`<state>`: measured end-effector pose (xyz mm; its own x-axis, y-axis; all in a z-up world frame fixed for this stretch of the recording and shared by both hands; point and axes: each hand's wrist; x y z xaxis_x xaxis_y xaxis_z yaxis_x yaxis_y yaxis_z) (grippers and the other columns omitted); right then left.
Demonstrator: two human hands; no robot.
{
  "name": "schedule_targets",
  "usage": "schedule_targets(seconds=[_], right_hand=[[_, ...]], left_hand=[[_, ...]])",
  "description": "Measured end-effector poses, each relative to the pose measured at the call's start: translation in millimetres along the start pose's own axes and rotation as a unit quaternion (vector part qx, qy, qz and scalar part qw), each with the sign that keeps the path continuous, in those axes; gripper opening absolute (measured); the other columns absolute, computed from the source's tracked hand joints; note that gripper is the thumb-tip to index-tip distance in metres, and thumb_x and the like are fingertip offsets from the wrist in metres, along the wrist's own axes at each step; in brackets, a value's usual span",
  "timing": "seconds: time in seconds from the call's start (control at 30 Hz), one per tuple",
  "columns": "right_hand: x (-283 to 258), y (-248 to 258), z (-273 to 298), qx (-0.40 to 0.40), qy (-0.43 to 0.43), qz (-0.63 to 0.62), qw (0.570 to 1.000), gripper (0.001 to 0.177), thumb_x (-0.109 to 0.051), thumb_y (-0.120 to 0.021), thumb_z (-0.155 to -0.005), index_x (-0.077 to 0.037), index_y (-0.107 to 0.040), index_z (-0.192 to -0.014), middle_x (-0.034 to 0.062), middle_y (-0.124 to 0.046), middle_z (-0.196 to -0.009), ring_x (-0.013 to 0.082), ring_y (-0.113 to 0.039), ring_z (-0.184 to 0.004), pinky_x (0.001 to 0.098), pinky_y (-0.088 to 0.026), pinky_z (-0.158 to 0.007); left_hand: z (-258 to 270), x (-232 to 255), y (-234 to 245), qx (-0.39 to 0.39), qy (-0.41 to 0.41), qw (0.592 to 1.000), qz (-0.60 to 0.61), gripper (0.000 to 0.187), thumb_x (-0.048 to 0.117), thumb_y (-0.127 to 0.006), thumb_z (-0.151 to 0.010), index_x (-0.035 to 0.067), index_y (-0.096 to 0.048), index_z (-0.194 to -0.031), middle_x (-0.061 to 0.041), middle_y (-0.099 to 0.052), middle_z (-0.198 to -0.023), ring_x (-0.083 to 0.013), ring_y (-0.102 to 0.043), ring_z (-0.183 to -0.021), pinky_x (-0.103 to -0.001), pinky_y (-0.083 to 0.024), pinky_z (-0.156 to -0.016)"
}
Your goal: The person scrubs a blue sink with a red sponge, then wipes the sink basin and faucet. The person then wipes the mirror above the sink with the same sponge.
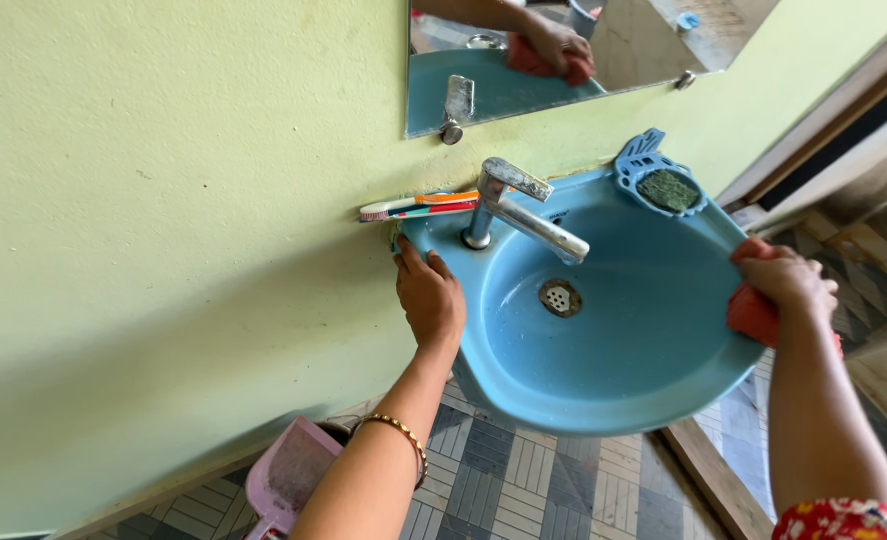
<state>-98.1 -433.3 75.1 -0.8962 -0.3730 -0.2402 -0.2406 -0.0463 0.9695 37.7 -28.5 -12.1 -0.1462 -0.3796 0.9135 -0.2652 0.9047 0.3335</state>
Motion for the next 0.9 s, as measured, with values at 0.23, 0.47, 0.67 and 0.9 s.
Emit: schedule_targets(seconds=[0.23,0.47,0.67,0.9], right_hand=[[13,8,42,-0.032,-0.031,-0.039,0.998,0.08,-0.059,-0.044,-0.095,-0.036,-0.011,-0.163,0.0217,0.002,-0.167,0.0585,-0.012,-0.144,0.0714,-0.025,-0.111],[30,-9,176,-0.042,-0.014,-0.025,0.999,0.083,-0.064,-0.036,-0.097,-0.036,0.0,-0.165,0.0208,0.016,-0.172,0.062,-0.003,-0.149,0.0756,-0.017,-0.117],[32,-7,152,0.045,0.032,-0.024,0.998,0.082,-0.045,-0.055,-0.09,-0.022,-0.02,-0.161,0.0243,-0.025,-0.161,0.0546,-0.033,-0.138,0.068,-0.036,-0.109],[7,-1,182,0.016,0.063,0.077,0.995,0.048,-0.045,-0.052,-0.101,-0.022,-0.052,-0.143,0.0188,-0.05,-0.144,0.0426,-0.05,-0.128,0.0576,-0.057,-0.092]], left_hand=[[1,4,3,-0.005,0.027,0.999,0.025,0.052,0.02,-0.048,-0.104,-0.002,-0.038,-0.15,-0.031,-0.052,-0.142,-0.0459,-0.061,-0.117,-0.05,-0.053,-0.094],[2,8,9,-0.049,0.053,0.997,0.003,0.054,0.024,-0.041,-0.107,0.001,-0.029,-0.154,-0.029,-0.045,-0.149,-0.0414,-0.054,-0.13,-0.049,-0.053,-0.099],[4,4,3,-0.049,0.037,0.998,0.0,0.056,0.025,-0.04,-0.108,0.001,-0.027,-0.156,-0.032,-0.039,-0.153,-0.0421,-0.047,-0.136,-0.048,-0.049,-0.105],[8,1,-2,-0.032,0.044,0.998,0.029,0.057,0.025,-0.043,-0.107,0.001,-0.028,-0.156,-0.034,-0.038,-0.153,-0.0453,-0.046,-0.136,-0.049,-0.046,-0.108]])
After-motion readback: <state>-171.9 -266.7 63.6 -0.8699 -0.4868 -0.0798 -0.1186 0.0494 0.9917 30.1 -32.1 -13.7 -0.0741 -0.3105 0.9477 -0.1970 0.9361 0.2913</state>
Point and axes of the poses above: each hand's wrist, its own z-axis away from the middle knuckle, its own y-axis out of the back of the hand, x = y × z
